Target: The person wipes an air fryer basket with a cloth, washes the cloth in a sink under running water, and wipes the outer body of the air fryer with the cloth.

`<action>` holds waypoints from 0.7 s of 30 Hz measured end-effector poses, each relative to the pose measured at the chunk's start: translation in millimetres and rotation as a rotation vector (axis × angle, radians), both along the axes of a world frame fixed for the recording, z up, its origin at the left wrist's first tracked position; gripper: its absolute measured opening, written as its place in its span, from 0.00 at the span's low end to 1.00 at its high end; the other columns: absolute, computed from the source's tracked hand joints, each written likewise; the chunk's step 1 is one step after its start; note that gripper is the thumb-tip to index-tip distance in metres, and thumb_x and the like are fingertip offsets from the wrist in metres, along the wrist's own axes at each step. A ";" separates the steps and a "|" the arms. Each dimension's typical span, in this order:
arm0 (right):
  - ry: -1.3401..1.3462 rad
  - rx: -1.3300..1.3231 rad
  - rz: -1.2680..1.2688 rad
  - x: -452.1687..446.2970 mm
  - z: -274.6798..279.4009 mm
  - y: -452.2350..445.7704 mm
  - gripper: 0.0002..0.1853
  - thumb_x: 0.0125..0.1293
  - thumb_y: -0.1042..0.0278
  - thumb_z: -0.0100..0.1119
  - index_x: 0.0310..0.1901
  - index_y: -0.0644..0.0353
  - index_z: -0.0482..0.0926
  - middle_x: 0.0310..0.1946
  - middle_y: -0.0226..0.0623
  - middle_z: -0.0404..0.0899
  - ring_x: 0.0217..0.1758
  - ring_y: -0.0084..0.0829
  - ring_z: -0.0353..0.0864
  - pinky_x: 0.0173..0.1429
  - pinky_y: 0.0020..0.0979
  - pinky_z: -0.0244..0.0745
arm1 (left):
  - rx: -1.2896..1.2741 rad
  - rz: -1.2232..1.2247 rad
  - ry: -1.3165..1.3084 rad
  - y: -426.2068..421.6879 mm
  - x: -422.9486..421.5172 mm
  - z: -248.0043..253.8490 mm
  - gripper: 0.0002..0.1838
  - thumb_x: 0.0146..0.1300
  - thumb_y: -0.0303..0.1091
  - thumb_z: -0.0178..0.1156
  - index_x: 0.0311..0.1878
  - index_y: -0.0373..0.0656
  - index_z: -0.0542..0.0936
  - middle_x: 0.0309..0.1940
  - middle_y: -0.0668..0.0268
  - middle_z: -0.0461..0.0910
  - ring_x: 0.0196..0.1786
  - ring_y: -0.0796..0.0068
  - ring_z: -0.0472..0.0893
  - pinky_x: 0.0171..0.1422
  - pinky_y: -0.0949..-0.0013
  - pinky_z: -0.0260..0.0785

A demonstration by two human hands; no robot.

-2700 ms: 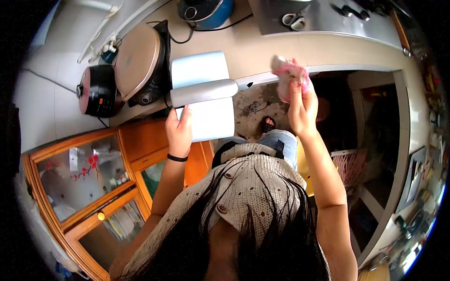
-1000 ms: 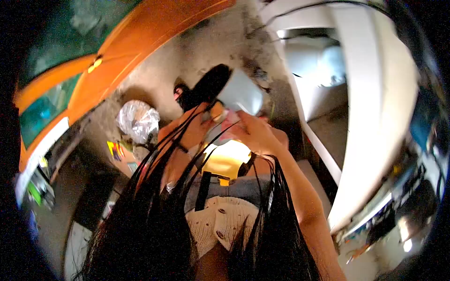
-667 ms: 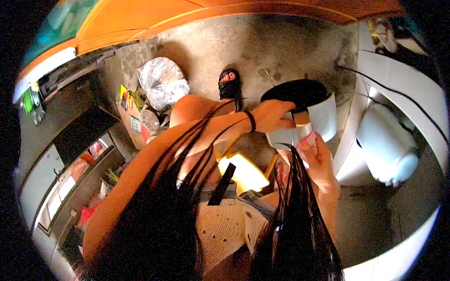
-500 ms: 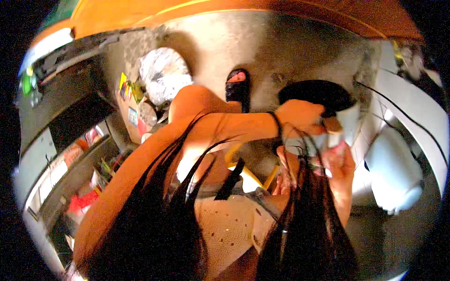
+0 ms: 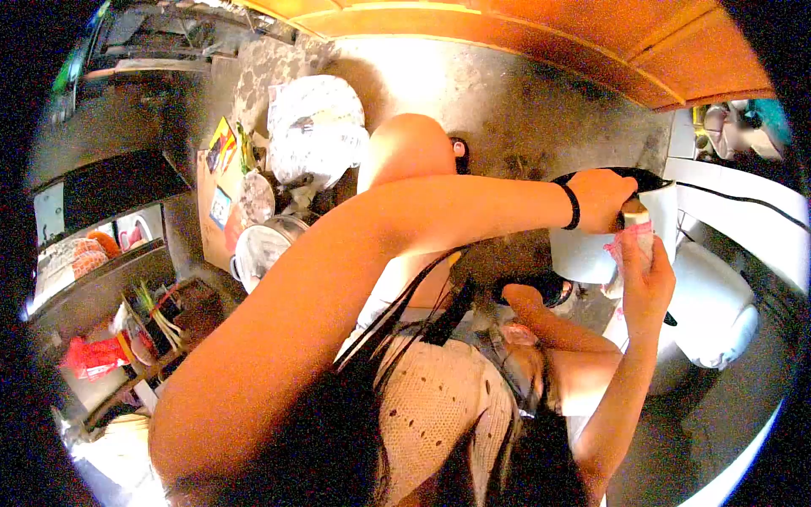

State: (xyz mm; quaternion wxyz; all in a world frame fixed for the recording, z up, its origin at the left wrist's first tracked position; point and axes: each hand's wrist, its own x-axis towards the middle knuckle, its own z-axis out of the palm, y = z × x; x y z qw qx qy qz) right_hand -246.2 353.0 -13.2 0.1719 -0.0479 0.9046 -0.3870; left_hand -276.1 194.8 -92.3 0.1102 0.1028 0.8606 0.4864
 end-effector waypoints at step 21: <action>0.290 -0.637 -0.380 75.2 95.6 54.7 0.16 0.68 0.71 0.48 0.57 0.60 0.73 0.47 0.36 0.78 0.48 0.27 0.77 0.54 0.30 0.73 | 0.119 0.246 0.116 -1.2 43.7 52.2 0.24 0.50 0.41 0.67 0.41 0.30 0.71 0.36 0.44 0.79 0.43 0.47 0.79 0.47 0.56 0.71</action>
